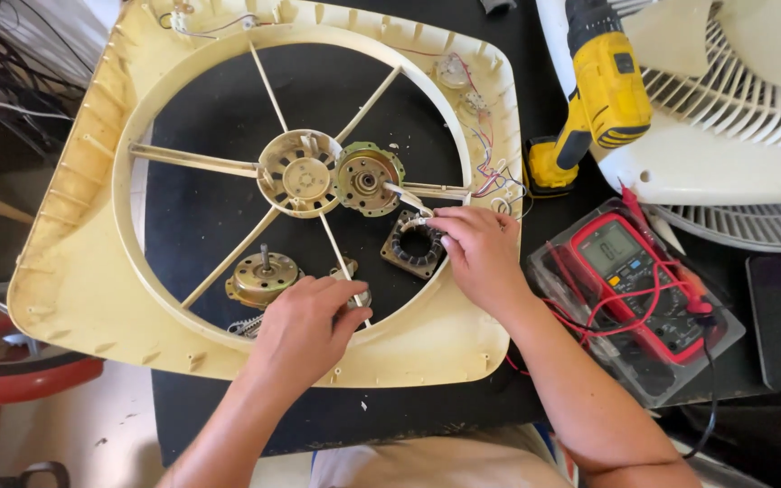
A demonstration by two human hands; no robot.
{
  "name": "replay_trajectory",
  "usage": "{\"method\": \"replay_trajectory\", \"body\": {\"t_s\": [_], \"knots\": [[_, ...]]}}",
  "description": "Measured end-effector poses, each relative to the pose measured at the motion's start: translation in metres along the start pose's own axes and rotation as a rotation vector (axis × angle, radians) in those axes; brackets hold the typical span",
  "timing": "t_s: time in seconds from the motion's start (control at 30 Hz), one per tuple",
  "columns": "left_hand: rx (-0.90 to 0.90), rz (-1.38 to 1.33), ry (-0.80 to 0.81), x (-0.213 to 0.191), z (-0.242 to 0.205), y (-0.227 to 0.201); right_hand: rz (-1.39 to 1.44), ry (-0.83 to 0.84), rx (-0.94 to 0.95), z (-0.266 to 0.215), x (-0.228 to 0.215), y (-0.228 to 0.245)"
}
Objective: Disassembling a fan unit to access the motor and testing electrical components with a multimeter.
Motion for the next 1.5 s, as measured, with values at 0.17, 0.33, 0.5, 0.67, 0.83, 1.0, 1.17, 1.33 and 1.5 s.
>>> {"method": "replay_trajectory", "body": {"t_s": [0.17, 0.33, 0.5, 0.67, 0.83, 1.0, 1.17, 1.33, 1.5], "knots": [[-0.072, 0.201, 0.224, 0.003, 0.033, -0.010, 0.011, -0.029, -0.016, -0.002, 0.007, -0.004], [-0.113, 0.372, 0.304, 0.010, 0.068, -0.010, 0.022, -0.048, -0.052, -0.005, 0.004, 0.000], [-0.094, 0.389, 0.367, 0.021, 0.093, -0.017, -0.007, -0.075, -0.087, -0.007, 0.005, 0.005], [-0.088, 0.422, 0.419, 0.031, 0.104, -0.019, 0.016, -0.078, -0.099, -0.008, 0.004, 0.005], [-0.110, 0.413, 0.406, 0.038, 0.110, -0.011, 0.025, -0.085, -0.116, -0.009, 0.000, 0.008], [-0.178, 0.373, 0.354, 0.043, 0.111, 0.011, 0.040, -0.102, -0.125, -0.010, 0.000, 0.008], [-0.060, 0.438, 0.233, 0.044, 0.107, 0.004, 0.028, -0.105, -0.125, -0.010, -0.001, 0.008], [0.024, 0.539, 0.236, 0.049, 0.102, -0.011, 0.008, -0.120, -0.133, -0.010, -0.003, 0.010], [0.087, 0.626, 0.213, 0.060, 0.100, -0.007, 0.011, -0.118, -0.125, -0.011, -0.003, 0.010]]}}
Point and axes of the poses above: each hand's wrist, its own z-axis towards the middle knuckle, its own x-axis out of the palm, y = z × x, the point moved 8 cm from there along z, towards the middle knuckle, and after that the axes turned 9 degrees about y, right-handed, at the moved point
